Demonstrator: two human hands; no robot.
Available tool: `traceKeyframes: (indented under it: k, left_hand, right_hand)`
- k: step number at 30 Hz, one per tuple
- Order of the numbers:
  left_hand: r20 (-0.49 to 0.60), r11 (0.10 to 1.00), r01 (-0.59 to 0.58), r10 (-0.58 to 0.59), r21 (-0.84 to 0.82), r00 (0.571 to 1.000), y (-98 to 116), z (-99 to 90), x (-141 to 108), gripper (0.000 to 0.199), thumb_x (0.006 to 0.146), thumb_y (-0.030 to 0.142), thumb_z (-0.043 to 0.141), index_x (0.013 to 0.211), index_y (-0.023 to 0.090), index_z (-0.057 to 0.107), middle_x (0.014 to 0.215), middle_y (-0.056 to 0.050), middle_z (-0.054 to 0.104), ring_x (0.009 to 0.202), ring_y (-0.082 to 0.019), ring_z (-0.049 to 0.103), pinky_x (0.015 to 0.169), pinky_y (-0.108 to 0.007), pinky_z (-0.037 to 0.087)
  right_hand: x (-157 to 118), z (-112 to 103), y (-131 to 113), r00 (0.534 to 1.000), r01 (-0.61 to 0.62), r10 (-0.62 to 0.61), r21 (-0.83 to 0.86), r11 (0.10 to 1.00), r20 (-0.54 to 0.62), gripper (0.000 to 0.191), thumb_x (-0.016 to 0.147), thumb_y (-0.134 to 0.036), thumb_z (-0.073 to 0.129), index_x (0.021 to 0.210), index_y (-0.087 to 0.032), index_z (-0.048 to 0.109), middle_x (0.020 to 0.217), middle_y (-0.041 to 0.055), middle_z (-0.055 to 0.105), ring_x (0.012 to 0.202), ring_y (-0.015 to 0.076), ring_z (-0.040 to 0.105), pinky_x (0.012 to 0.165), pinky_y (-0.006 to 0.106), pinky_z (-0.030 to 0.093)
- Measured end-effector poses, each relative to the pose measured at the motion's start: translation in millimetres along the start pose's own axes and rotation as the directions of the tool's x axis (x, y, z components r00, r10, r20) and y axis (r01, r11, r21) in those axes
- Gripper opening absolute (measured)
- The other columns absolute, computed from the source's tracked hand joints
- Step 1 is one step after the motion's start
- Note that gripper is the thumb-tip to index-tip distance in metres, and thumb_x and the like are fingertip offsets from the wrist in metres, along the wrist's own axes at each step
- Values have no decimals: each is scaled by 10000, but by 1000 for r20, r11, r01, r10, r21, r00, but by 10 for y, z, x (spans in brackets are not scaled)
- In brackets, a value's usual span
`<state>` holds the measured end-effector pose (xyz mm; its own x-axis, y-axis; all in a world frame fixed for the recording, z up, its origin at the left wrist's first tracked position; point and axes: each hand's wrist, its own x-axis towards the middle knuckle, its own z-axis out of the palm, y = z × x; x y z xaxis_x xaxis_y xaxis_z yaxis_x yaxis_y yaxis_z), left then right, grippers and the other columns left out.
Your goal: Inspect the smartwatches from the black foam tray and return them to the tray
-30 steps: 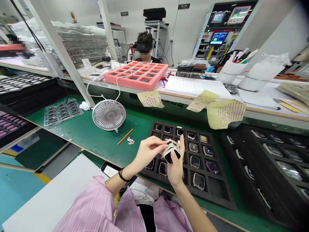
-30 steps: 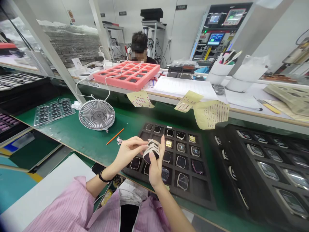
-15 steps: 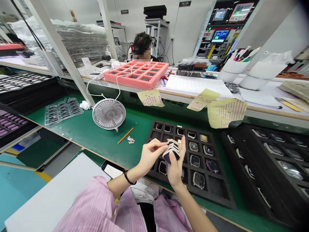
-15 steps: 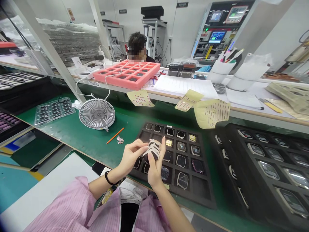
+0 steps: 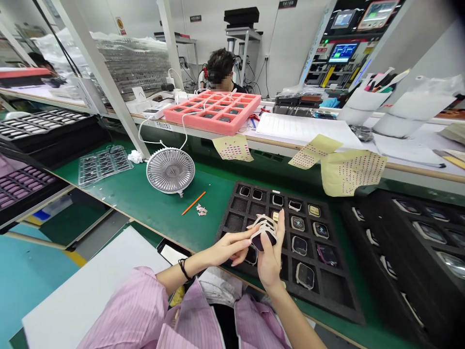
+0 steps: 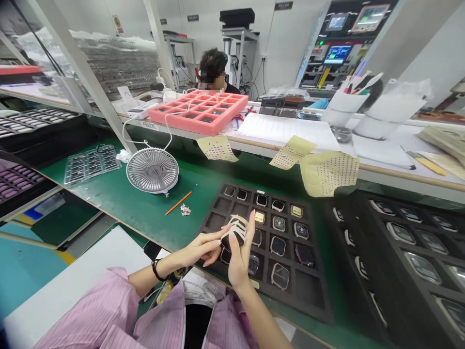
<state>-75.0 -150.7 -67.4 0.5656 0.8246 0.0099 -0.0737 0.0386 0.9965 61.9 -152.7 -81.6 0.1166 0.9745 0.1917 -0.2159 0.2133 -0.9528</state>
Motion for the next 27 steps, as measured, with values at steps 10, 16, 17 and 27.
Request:
traceKeyframes:
  k: [10, 16, 17, 27]
  left_hand:
    - [-724, 342, 650, 160, 679, 671, -156, -1125, -128, 188, 849, 299, 650, 972, 164, 694, 1042, -83, 601, 1003, -234, 597, 774, -282, 485]
    - [-754, 367, 673, 143, 642, 642, -308, -1215, -132, 115, 868, 274, 615, 877, 174, 672, 973, -63, 641, 925, -203, 613, 735, -268, 468]
    - [-753, 375, 669, 142, 642, 643, -311, -1226, -131, 106, 867, 265, 612, 860, 179, 672, 962, -58, 646, 927, -202, 611, 738, -268, 465]
    - [-705, 484, 546, 249, 684, 664, -61, -992, -85, 102, 872, 255, 584, 836, 175, 636, 895, -64, 670, 910, -213, 594, 774, -295, 466]
  right_hand:
    - [88, 18, -57, 996, -83, 82, 74, 994, 21, 746, 902, -448, 537, 1534, -368, 148, 1426, 87, 445, 888, 179, 653, 1014, 481, 426]
    - [84, -4, -24, 997, -83, 81, 94, 992, 18, 723, 905, -447, 537, 1525, -381, 170, 1335, 77, 514, 923, 200, 651, 1016, 508, 420]
    - [86, -5, -25, 997, -82, 80, 95, 992, 15, 718, 908, -446, 532, 1525, -384, 169, 1319, 73, 526, 917, 200, 651, 1008, 510, 427]
    - [108, 68, -63, 997, -80, 82, 221, 972, 0, 709, 900, -404, 545, 1519, -383, 201, 1200, 56, 578, 863, 193, 659, 926, 476, 486]
